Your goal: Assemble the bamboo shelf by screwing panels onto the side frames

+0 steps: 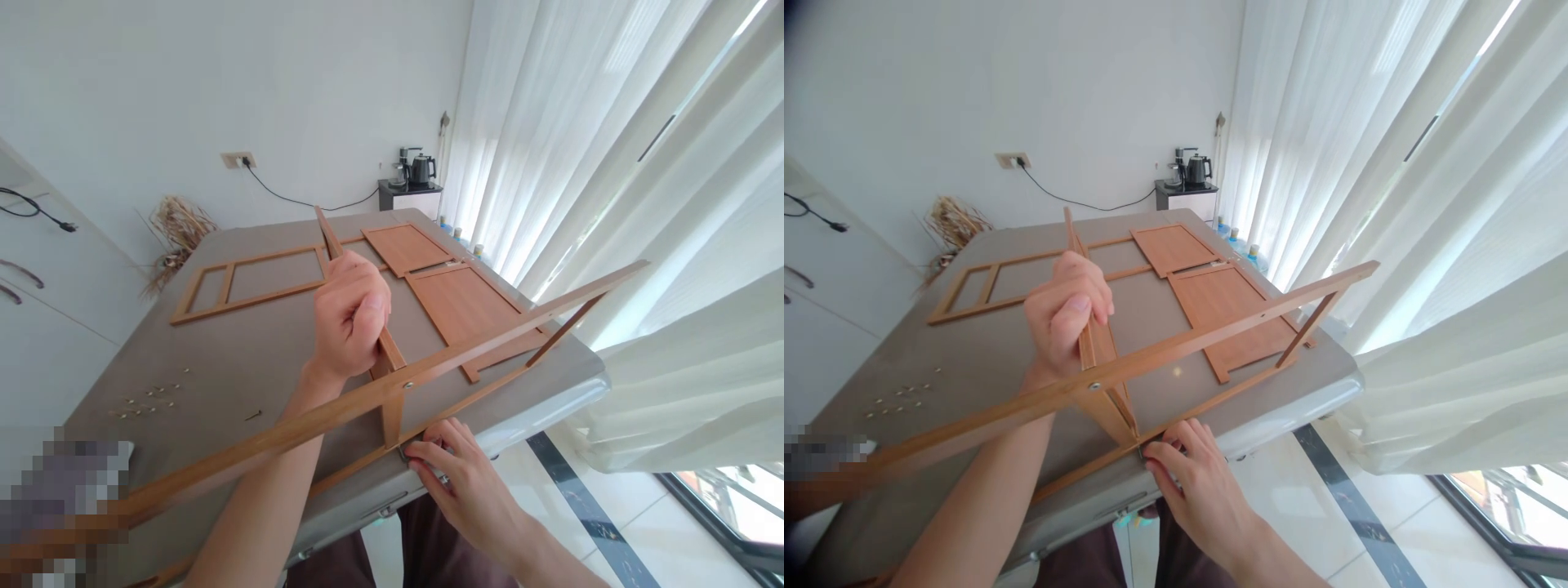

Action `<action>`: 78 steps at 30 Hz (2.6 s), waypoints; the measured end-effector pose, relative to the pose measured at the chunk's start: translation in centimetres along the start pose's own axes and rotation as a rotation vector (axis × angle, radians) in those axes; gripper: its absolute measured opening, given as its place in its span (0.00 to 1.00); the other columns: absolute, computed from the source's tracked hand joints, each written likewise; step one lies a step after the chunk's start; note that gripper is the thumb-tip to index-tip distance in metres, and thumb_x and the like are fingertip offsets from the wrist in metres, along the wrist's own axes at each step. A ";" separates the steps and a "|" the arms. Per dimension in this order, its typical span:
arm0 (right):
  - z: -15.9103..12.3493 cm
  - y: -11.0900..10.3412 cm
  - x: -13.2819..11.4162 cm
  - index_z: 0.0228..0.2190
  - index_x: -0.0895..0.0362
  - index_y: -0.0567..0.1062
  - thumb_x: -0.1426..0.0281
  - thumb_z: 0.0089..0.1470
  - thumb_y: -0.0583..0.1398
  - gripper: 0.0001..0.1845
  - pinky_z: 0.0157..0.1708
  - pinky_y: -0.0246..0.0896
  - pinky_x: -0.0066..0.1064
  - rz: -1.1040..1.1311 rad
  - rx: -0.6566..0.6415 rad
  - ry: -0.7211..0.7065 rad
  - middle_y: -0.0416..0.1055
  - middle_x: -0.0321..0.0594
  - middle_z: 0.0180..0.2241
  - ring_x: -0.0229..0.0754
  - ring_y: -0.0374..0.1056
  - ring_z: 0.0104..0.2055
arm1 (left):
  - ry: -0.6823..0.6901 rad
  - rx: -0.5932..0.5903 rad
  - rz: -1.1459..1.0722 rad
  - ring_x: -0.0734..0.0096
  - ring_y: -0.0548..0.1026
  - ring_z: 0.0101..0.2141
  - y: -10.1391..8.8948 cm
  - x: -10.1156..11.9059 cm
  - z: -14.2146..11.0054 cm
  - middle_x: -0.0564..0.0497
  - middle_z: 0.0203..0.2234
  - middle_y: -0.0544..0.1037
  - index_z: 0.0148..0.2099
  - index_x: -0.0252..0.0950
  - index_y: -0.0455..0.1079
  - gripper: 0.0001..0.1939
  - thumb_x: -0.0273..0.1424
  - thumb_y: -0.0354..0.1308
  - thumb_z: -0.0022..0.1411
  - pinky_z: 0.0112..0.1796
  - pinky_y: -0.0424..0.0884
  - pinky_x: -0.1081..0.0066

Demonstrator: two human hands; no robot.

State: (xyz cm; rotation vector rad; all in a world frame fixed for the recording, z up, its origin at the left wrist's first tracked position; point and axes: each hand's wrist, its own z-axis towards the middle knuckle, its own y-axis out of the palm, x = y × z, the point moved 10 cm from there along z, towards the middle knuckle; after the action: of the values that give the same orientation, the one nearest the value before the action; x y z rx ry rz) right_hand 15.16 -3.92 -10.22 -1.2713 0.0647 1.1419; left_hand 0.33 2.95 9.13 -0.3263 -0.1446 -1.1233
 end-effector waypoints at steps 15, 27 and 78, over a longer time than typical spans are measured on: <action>0.3 -0.4 -0.1 0.39 0.51 0.78 0.75 0.64 0.60 0.08 0.42 0.65 0.36 0.002 0.048 0.036 0.71 0.38 0.37 0.43 0.68 0.41 | -0.808 -0.188 0.234 0.60 0.81 0.40 -5.3 -1.2 -13.6 0.49 0.36 0.82 0.42 0.40 0.73 0.06 0.34 0.57 0.66 0.45 0.78 0.60; 0.1 -0.2 -0.3 0.41 0.51 0.77 0.77 0.64 0.61 0.09 0.43 0.62 0.36 -0.013 0.023 0.051 0.72 0.37 0.38 0.43 0.68 0.42 | -0.915 -0.772 0.424 0.56 0.77 0.40 0.6 1.5 -20.3 0.48 0.38 0.77 0.46 0.40 0.69 0.07 0.33 0.54 0.68 0.44 0.73 0.56; -0.9 1.0 1.3 0.39 0.53 0.76 0.74 0.69 0.52 0.13 0.36 0.61 0.31 0.049 0.039 -0.083 0.70 0.40 0.36 0.41 0.67 0.38 | -0.404 -0.647 0.676 0.70 0.83 0.33 1.0 3.5 -19.7 0.52 0.32 0.84 0.42 0.41 0.75 0.04 0.32 0.58 0.67 0.41 0.78 0.76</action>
State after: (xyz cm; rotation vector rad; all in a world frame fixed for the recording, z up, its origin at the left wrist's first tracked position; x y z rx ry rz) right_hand 15.59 -3.90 -12.06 -1.1918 0.0567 1.2285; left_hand 1.79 -6.17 -8.69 -1.0931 -0.0137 -0.3913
